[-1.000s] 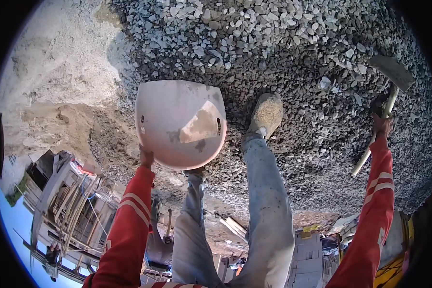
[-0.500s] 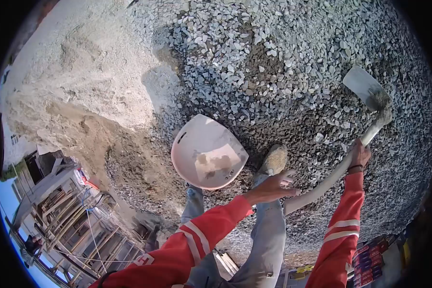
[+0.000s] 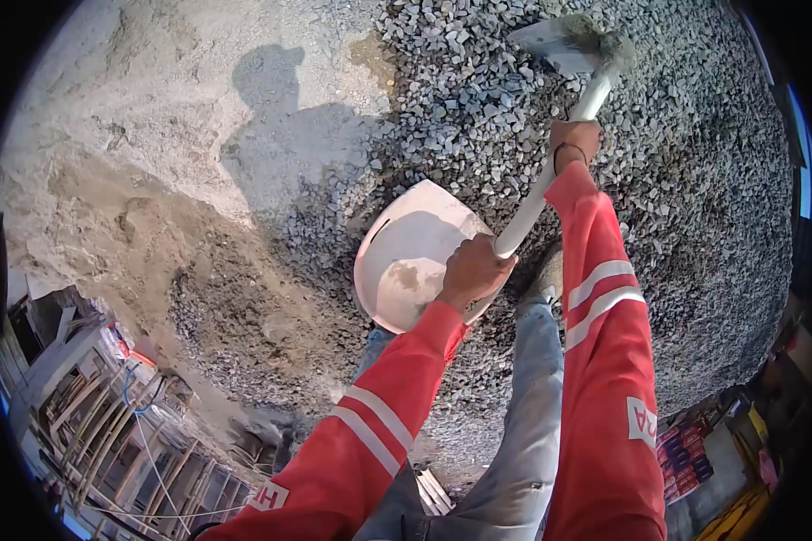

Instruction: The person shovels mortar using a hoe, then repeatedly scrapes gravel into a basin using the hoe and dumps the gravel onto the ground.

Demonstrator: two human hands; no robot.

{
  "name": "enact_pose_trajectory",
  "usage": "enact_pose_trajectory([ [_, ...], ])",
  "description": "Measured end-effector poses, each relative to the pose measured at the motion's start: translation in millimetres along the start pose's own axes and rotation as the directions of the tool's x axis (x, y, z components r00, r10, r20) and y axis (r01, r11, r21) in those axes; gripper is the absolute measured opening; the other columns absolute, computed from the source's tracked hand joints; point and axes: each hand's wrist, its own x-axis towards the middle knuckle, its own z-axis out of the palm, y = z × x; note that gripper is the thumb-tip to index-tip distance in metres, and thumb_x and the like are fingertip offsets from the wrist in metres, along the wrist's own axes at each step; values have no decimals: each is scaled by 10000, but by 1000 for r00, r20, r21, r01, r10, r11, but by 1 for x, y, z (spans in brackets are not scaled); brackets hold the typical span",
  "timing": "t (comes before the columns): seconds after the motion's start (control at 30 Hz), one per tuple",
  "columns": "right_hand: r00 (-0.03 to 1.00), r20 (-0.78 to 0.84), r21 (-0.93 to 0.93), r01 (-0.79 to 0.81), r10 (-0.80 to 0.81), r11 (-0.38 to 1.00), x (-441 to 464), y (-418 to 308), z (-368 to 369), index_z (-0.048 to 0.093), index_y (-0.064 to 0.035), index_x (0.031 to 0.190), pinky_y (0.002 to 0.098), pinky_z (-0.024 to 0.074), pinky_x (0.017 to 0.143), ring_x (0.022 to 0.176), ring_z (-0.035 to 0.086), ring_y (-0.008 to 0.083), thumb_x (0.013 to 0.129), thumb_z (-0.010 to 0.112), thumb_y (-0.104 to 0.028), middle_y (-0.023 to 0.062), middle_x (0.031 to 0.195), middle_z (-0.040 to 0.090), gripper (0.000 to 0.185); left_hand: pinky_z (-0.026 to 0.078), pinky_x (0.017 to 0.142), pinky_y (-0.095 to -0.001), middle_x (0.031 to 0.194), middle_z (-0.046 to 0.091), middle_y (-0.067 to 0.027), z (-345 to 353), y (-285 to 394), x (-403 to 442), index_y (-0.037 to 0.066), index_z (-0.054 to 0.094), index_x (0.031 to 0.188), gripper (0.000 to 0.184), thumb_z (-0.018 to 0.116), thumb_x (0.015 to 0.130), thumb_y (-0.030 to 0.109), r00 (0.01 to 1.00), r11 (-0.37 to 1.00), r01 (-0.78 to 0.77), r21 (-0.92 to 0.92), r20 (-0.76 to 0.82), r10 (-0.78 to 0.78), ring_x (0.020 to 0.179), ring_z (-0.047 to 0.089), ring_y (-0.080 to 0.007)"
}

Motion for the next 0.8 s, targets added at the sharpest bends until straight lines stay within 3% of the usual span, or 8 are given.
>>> enact_pose_trajectory([
  [0.07, 994, -61, -47, -91, 88, 995, -53, 7, 26, 557, 12, 1034, 402, 509, 839, 938, 635, 351, 662, 695, -189, 230, 996, 637, 444, 508, 785, -444, 942, 644, -214, -24, -41, -24, 4, 607, 1019, 497, 636, 777, 437, 985, 996, 75, -54, 161, -65, 900, 630, -362],
  [0.2, 973, -7, -95, -232, 232, 968, -109, 45, 47, 576, 14, 1066, 378, 521, 806, 919, 644, 351, 695, 653, -189, 220, 1037, 633, 430, 517, 765, -440, 919, 652, -212, -14, -87, -85, 5, 618, 1010, 496, 620, 776, 443, 1000, 999, -4, 52, -12, 5, 867, 641, -359],
  [0.37, 916, 176, 34, -372, 361, 928, -202, 120, 67, 531, -21, 1081, 421, 491, 872, 981, 611, 377, 664, 702, -216, 246, 1046, 618, 491, 518, 742, -462, 839, 644, -191, -34, -148, -153, 46, 626, 983, 431, 646, 729, 394, 992, 962, -34, 270, 126, 0, 816, 644, -338],
  [0.43, 897, 358, 160, -332, 259, 930, -245, 179, 95, 512, 50, 1035, 407, 530, 694, 773, 658, 350, 675, 705, -202, 216, 862, 657, 480, 513, 720, -458, 838, 620, -181, -49, -167, -192, 62, 613, 961, 396, 643, 736, 386, 993, 947, -8, 321, 113, -30, 815, 630, -334],
  [0.5, 768, 531, 323, -574, 358, 752, -303, 202, 105, 486, 68, 1027, 350, 513, 539, 585, 622, 256, 723, 679, -156, 153, 742, 625, 424, 508, 736, -485, 822, 632, -210, -66, -171, -223, 74, 646, 957, 354, 627, 766, 372, 957, 903, 144, 404, 174, -230, 760, 630, -396],
  [0.63, 725, 445, 246, -664, 527, 706, -335, 153, 42, 406, 16, 1210, 400, 529, 646, 785, 624, 300, 716, 656, -183, 194, 920, 613, 589, 499, 730, -484, 828, 642, -229, -45, -188, -253, 42, 647, 951, 360, 629, 783, 361, 935, 965, 151, 215, 286, -210, 771, 623, -410],
  [0.77, 978, 151, 268, -183, 147, 946, -241, 159, -12, 479, -9, 1133, 388, 489, 713, 804, 588, 293, 695, 631, -151, 150, 888, 576, 484, 485, 767, -465, 831, 650, -213, 10, -101, -209, 39, 650, 945, 337, 649, 777, 330, 942, 976, 189, 107, 260, -211, 787, 623, -401],
  [0.8, 980, 170, 559, -181, 102, 809, -188, 140, -43, 458, 33, 1072, 379, 476, 615, 670, 577, 254, 699, 637, -122, 136, 800, 546, 442, 497, 689, -439, 779, 650, -209, 25, -56, -175, 17, 653, 922, 305, 659, 781, 287, 984, 999, 40, 26, 174, -44, 718, 637, -372],
])
